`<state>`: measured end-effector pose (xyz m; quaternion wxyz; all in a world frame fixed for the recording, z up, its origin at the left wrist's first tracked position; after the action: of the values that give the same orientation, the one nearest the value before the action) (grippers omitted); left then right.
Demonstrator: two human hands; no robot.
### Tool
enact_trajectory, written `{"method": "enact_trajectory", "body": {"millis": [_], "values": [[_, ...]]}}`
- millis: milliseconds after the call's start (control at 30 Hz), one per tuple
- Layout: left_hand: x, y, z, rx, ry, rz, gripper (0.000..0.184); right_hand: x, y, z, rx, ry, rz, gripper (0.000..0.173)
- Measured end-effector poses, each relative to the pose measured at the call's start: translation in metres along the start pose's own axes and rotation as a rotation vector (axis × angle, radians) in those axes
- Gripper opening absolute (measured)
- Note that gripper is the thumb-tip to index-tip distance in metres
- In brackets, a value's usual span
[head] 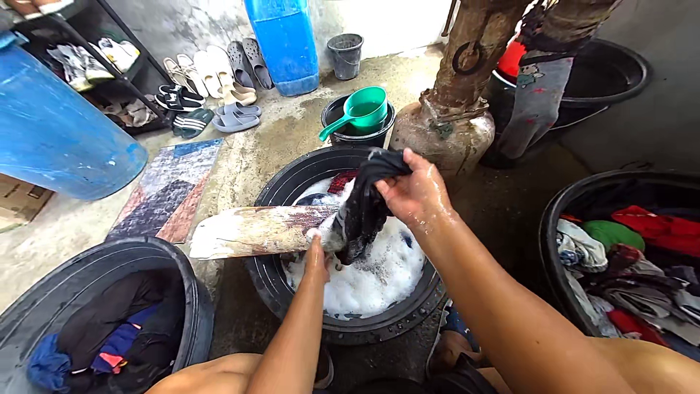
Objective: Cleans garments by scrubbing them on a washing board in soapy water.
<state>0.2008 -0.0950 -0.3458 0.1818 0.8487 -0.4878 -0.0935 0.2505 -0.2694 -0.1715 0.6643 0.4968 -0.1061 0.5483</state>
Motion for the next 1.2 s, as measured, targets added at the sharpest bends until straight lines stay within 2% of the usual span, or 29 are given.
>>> {"method": "enact_trajectory", "body": {"millis": [100, 267, 367, 467, 500, 533, 600, 633, 667, 733, 767, 833, 900, 933, 1000, 1033, 1100, 1167, 1200], "values": [[-0.01, -0.019, -0.02, 0.155, -0.015, -0.082, 0.043, -0.058, -0.043, -0.021, 0.123, 0.114, -0.197, 0.04], [0.001, -0.014, -0.039, 0.13, 0.245, -0.027, 0.036, -0.155, -0.082, -0.054, 0.234, 0.248, -0.408, 0.041], [0.01, 0.002, -0.065, 0.187, 0.247, 0.07, 0.033, -0.177, -0.084, -0.054, 0.282, 0.312, -0.412, 0.045], [0.007, 0.0, -0.092, 0.246, 0.27, 0.106, 0.033, -0.174, -0.084, -0.039, 0.215, 0.168, -0.388, 0.038], [0.004, -0.007, -0.086, 0.243, 0.331, 0.106, 0.036, -0.173, -0.085, -0.035, 0.18, 0.105, -0.375, 0.039], [-0.001, -0.016, -0.068, 0.2, 0.368, 0.11, 0.048, -0.174, -0.085, -0.033, 0.161, 0.075, -0.376, 0.042], [-0.008, -0.025, -0.006, -0.002, 0.22, 0.155, 0.083, -0.176, -0.084, -0.034, 0.18, 0.154, -0.388, 0.057], [-0.004, -0.022, 0.021, -0.105, 0.088, 0.196, 0.091, -0.179, -0.085, -0.036, 0.199, 0.29, -0.389, 0.063], [0.0, -0.017, 0.043, -0.192, -0.023, 0.253, 0.091, -0.183, -0.086, -0.039, 0.205, 0.459, -0.407, 0.066], [0.01, -0.007, 0.062, -0.289, -0.135, 0.352, 0.071, -0.195, -0.091, -0.048, 0.157, 0.914, -0.38, 0.068], [0.017, -0.003, 0.059, -0.274, -0.128, 0.384, 0.058, -0.199, -0.093, -0.052, 0.117, 1.187, -0.307, 0.08], [0.03, 0.006, 0.022, -0.154, -0.043, 0.451, 0.044, -0.197, -0.094, -0.061, 0.091, 1.68, -0.159, 0.113], [0.038, 0.025, -0.038, 0.029, 0.035, 0.529, 0.035, -0.19, -0.092, -0.072, 0.056, 1.9, -0.097, 0.124], [0.038, 0.037, -0.07, 0.128, 0.084, 0.566, 0.029, -0.189, -0.093, -0.075, 0.008, 1.912, -0.099, 0.123], [0.031, 0.053, -0.122, 0.309, 0.276, 0.624, 0.025, -0.188, -0.099, -0.071, -0.106, 1.837, -0.158, 0.108], [0.026, 0.054, -0.14, 0.382, 0.407, 0.645, 0.027, -0.185, -0.102, -0.064, -0.134, 1.775, -0.187, 0.096], [0.013, 0.04, -0.157, 0.489, 0.606, 0.604, 0.04, -0.174, -0.106, -0.048, -0.168, 1.64, -0.166, 0.061], [0.002, 0.015, -0.143, 0.414, 0.646, 0.41, 0.064, -0.152, -0.102, -0.037, -0.206, 1.4, -0.055, 0.033], [0.001, 0.004, -0.126, 0.295, 0.6, 0.292, 0.073, -0.138, -0.098, -0.035, -0.199, 1.214, 0.009, 0.033]]}}
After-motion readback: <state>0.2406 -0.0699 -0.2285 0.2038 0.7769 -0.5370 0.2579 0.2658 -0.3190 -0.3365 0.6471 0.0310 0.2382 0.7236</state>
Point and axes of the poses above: each hand's wrist, its own y-axis away from the middle knuckle, its own x-axis out of the palm, z = x × y, the point moved 2 cm from there along -y, towards the middle knuckle, and after that the axes turned 13 degrees about x, right-handed, at the moved point
